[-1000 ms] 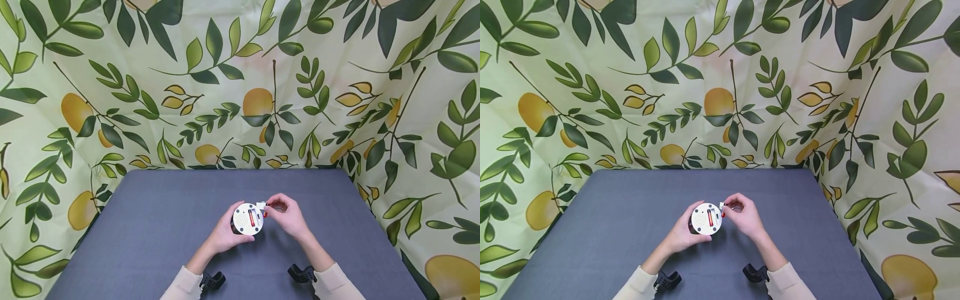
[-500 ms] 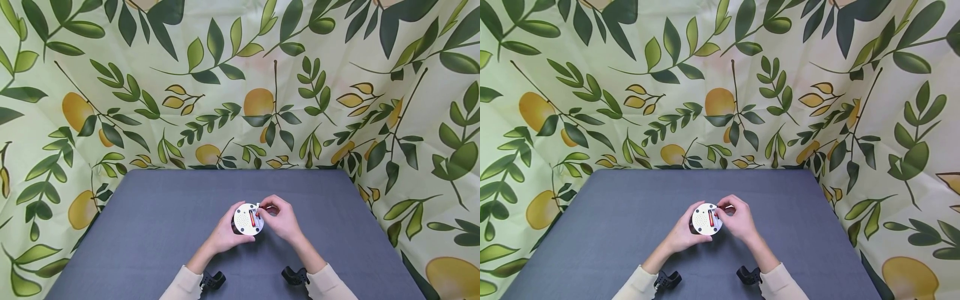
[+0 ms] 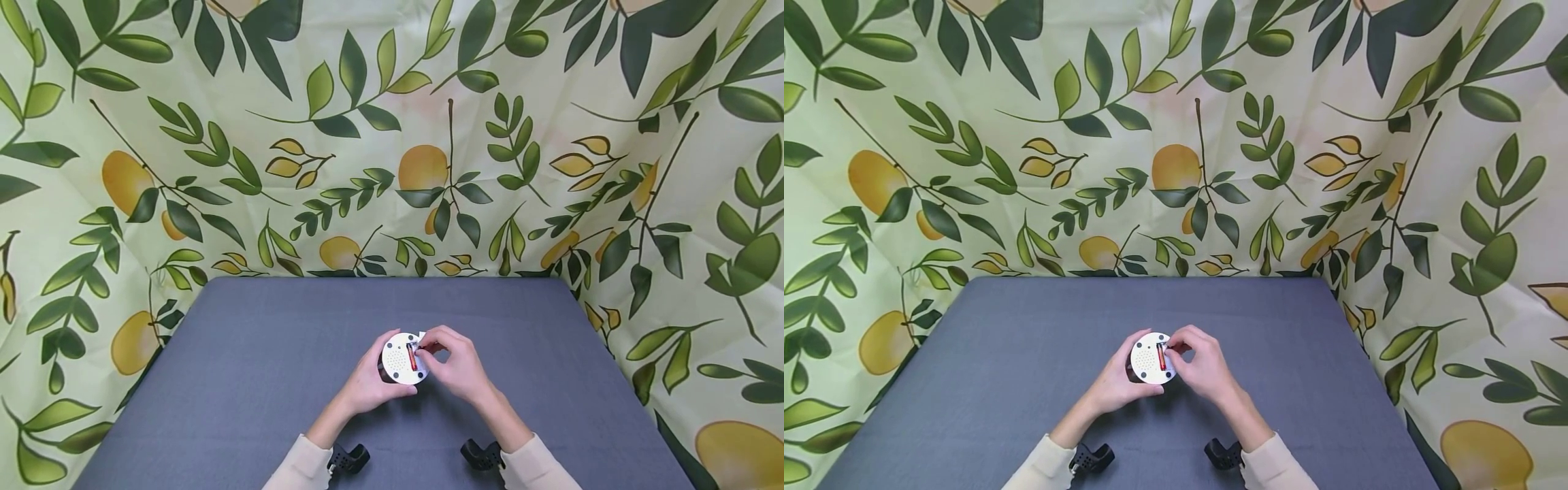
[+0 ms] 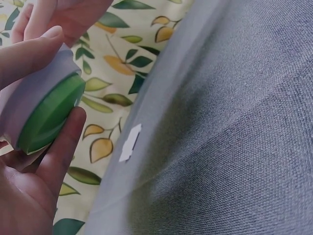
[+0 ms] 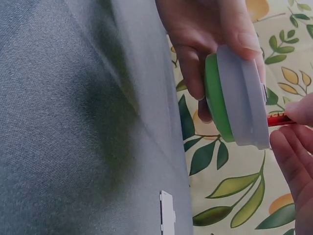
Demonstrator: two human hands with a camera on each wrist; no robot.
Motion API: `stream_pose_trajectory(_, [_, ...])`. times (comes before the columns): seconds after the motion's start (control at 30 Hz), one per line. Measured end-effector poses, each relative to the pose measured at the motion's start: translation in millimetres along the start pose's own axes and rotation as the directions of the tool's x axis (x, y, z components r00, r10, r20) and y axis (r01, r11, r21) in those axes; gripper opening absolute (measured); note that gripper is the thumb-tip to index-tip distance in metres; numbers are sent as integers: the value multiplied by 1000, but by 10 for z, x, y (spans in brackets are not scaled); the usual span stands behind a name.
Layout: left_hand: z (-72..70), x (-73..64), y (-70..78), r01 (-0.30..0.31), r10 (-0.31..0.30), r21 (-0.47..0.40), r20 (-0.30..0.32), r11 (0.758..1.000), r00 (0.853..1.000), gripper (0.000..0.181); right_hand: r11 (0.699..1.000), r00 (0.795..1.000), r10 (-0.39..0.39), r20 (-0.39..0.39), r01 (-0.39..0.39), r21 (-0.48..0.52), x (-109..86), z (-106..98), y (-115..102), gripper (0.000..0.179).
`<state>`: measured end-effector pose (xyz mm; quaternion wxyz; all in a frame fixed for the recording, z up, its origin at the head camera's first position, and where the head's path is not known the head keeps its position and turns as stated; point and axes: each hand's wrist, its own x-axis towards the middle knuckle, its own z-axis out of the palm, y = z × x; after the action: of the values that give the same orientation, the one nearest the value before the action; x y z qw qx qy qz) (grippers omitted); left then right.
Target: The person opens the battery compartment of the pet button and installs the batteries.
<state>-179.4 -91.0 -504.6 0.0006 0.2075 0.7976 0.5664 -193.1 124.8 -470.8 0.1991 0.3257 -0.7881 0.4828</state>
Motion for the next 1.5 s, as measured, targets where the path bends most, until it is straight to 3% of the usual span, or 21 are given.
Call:
stream_pose_trajectory(0.27, [-14,0,-29,4,-4,-2,-6,1000,1000,104,999,999,37,23,-37,27,-29,0,-41,20])
stream_pose_trajectory(0.37, [-17,-3,-24,2,-2,12,-14,1000,1000,104,992,995,92,38,-95,87,-10,-32,-146,17])
stream_pose_trajectory(0.57, [-26,-8,-4,2,-2,8,-20,1000,1000,103,948,970,217,109,-236,213,52,-134,-367,12])
stream_pose_trajectory(0.93, [-29,-13,9,8,-7,24,-24,1000,1000,104,918,947,303,108,-321,233,-91,-40,83,23])
stream_pose_trajectory(1.1, [-30,-14,8,4,-4,17,-21,1000,1000,103,856,908,387,164,-419,303,-102,-6,115,43])
stream_pose_trajectory(1.27, [-29,-5,7,4,-4,15,-21,1000,1000,102,784,849,450,278,-525,331,-105,22,113,61])
stream_pose_trajectory(1.5, [-26,-3,1,9,-8,13,-18,1000,1000,102,579,741,545,392,-671,464,-105,23,123,63])
